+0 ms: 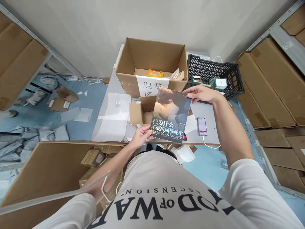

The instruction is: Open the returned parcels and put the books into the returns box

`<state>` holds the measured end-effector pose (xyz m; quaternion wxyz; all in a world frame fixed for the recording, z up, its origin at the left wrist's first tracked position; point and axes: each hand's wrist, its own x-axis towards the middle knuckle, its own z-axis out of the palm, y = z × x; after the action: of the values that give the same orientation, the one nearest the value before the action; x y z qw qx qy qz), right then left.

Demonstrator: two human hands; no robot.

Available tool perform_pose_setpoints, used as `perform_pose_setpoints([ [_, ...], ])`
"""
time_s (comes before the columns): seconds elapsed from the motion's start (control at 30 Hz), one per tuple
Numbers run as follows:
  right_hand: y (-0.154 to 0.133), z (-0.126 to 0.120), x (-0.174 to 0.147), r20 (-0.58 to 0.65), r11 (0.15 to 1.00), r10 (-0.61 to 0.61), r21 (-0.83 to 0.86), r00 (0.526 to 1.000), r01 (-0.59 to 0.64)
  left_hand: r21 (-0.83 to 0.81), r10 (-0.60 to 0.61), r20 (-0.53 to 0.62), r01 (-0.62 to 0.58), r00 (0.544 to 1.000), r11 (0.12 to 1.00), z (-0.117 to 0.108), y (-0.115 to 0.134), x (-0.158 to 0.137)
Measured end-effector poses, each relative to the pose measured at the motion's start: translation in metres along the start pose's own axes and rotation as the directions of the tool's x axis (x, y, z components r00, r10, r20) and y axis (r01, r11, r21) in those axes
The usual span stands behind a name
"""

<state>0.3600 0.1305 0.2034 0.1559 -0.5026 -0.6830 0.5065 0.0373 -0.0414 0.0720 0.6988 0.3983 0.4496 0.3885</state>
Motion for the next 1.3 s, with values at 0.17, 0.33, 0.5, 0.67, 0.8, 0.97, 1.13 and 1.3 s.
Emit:
perform_pose_setpoints([
  [0.17, 0.024, 0.009, -0.011, -0.176, 0.973, -0.047, 0.213, 0.983, 0.085, -0.015, -0.005, 0.01, 0.005, 1.0, 1.0, 0.003, -0.005, 0.001],
  [0.33, 0.023, 0.009, -0.018, -0.205, 0.94, -0.086, 0.309, 0.975, 0.147, -0.047, 0.023, 0.039, -0.021, 0.999, 0.999, 0.004, -0.007, 0.01],
  [0.5, 0.016, -0.001, -0.027, -0.196, 0.92, -0.107, 0.352, 0.975, 0.171, -0.15, 0.029, 0.128, -0.01, 0.991, 0.989, 0.003, -0.006, 0.015],
  [0.67, 0.002, 0.006, -0.018, -0.26, 0.917, -0.231, 0.264, 0.938, 0.299, -0.287, -0.017, 0.254, 0.092, 0.967, 0.954, 0.009, 0.0, 0.012],
  [0.8, -0.017, 0.017, -0.007, -0.214, 0.898, -0.374, 0.161, 0.903, 0.41, -0.362, -0.106, 0.375, 0.25, 0.921, 0.898, 0.016, 0.003, 0.011],
  [0.97, -0.031, 0.015, -0.002, -0.202, 0.905, -0.382, 0.114, 0.902, 0.409, -0.325, -0.173, 0.321, 0.28, 0.931, 0.903, 0.024, 0.0, 0.016],
  [1.13, -0.036, 0.008, 0.007, -0.275, 0.92, -0.371, 0.022, 0.887, 0.391, -0.343, -0.079, 0.216, 0.151, 0.973, 0.927, 0.028, 0.001, 0.012],
  [1.3, -0.038, 0.016, 0.022, -0.208, 0.947, -0.319, -0.042, 0.925, 0.317, -0.365, -0.081, -0.008, 0.072, 0.997, 0.928, 0.032, -0.009, 0.008],
])
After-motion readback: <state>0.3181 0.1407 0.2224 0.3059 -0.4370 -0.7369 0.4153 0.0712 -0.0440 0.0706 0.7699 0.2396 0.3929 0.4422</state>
